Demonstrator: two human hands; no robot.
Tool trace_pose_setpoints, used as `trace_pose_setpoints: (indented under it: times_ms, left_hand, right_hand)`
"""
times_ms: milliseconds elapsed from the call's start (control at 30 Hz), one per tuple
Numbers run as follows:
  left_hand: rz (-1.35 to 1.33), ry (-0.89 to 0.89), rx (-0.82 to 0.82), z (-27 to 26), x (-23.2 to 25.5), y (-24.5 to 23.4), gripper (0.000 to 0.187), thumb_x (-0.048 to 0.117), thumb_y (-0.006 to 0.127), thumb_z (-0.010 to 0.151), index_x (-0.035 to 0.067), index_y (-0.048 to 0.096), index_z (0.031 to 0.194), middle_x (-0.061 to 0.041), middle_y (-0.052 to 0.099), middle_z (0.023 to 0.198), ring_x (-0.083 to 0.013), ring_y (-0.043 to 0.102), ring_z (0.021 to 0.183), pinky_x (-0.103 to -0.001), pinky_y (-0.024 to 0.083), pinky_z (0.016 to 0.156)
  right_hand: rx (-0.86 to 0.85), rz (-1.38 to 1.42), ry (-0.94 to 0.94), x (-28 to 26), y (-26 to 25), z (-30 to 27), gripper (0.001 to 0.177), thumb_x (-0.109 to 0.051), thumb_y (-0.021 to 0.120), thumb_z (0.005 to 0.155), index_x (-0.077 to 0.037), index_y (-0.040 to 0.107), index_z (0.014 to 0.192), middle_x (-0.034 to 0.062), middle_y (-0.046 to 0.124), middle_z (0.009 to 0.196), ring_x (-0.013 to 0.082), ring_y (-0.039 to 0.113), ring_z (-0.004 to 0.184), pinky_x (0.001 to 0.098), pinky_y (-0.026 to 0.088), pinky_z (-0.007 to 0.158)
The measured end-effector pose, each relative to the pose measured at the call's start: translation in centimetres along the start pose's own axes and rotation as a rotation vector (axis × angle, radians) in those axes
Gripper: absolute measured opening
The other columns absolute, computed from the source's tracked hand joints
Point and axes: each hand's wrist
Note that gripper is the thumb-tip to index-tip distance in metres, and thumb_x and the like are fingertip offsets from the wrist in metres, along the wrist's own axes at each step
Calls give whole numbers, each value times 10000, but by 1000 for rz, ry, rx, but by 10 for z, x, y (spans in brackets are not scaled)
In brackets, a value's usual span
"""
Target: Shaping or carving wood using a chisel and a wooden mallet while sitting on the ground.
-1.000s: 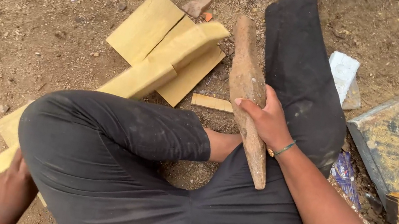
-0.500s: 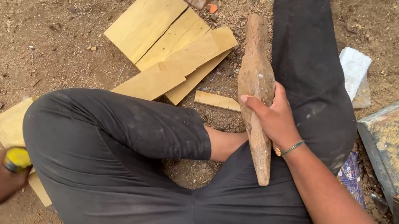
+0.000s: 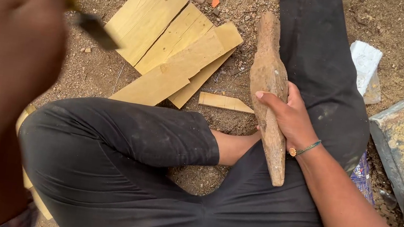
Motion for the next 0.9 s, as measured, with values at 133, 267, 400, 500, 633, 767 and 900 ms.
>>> trace_pose_setpoints:
  times_ms: [133, 267, 400, 500, 633, 767, 900]
  left_hand:
    - [-413, 27, 108, 62, 86, 46, 135, 102, 700, 1078, -31, 677, 1063, -108, 728, 939, -189, 750, 887, -306, 560, 752]
    - [-369, 26, 231, 67, 103, 88, 463, 324, 977, 1001, 3, 648, 950, -104, 659, 772, -210, 669, 679, -315, 494, 636]
    - [-838, -122, 312, 51, 129, 118, 404, 300, 891, 1015, 56, 581, 1102, -42, 672, 903, -144, 694, 785, -278, 551, 741]
    - [-1109, -247, 269, 46, 133, 134, 364, 301, 834, 1049, 76, 578, 1177, 5, 703, 985, -90, 721, 854, -251, 596, 773]
    - [-957, -109, 329, 41, 131, 138, 425, 300, 819, 1084, 40, 512, 1220, -62, 627, 1070, -130, 641, 1002, -285, 556, 882]
    - [-1195, -142, -5, 44, 110, 129, 287, 301, 778, 1088, 64, 616, 1066, 13, 718, 930, -88, 707, 869, -253, 575, 799]
    - [-1080, -11, -81, 42, 108, 129, 404, 308, 803, 1057, 86, 599, 789, 16, 606, 683, -95, 604, 618, -259, 463, 607]
  right_hand:
    - [77, 24, 140, -23, 9, -7, 683, -275, 742, 826, -44, 443, 1395, 136, 643, 1114, 174, 702, 793, 321, 595, 493]
    - [54, 82, 130, -19, 5, -4, 661, -269, 742, 852, -21, 453, 1392, 145, 651, 1088, 168, 694, 755, 304, 596, 486]
    - [56, 44, 134, -17, 5, -4, 656, -261, 736, 860, -22, 453, 1401, 150, 656, 1068, 167, 681, 712, 302, 582, 468]
    - [56, 0, 127, -21, 10, -4, 660, -260, 733, 857, -27, 447, 1404, 153, 652, 1067, 177, 680, 711, 302, 578, 463]
    - [74, -31, 148, -25, 14, -6, 655, -266, 727, 842, -45, 451, 1393, 129, 653, 1090, 165, 697, 777, 307, 586, 476]
    - [55, -6, 107, -16, 9, -4, 641, -263, 735, 856, -25, 461, 1384, 124, 659, 1121, 162, 701, 822, 308, 604, 518]
    - [53, 2, 97, -17, 9, -6, 629, -262, 734, 862, -38, 465, 1384, 119, 661, 1119, 155, 700, 818, 308, 604, 522]
Point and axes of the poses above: each hand's wrist, its own z-axis towards the middle knuckle, its own y-axis out of the palm, x = y × z
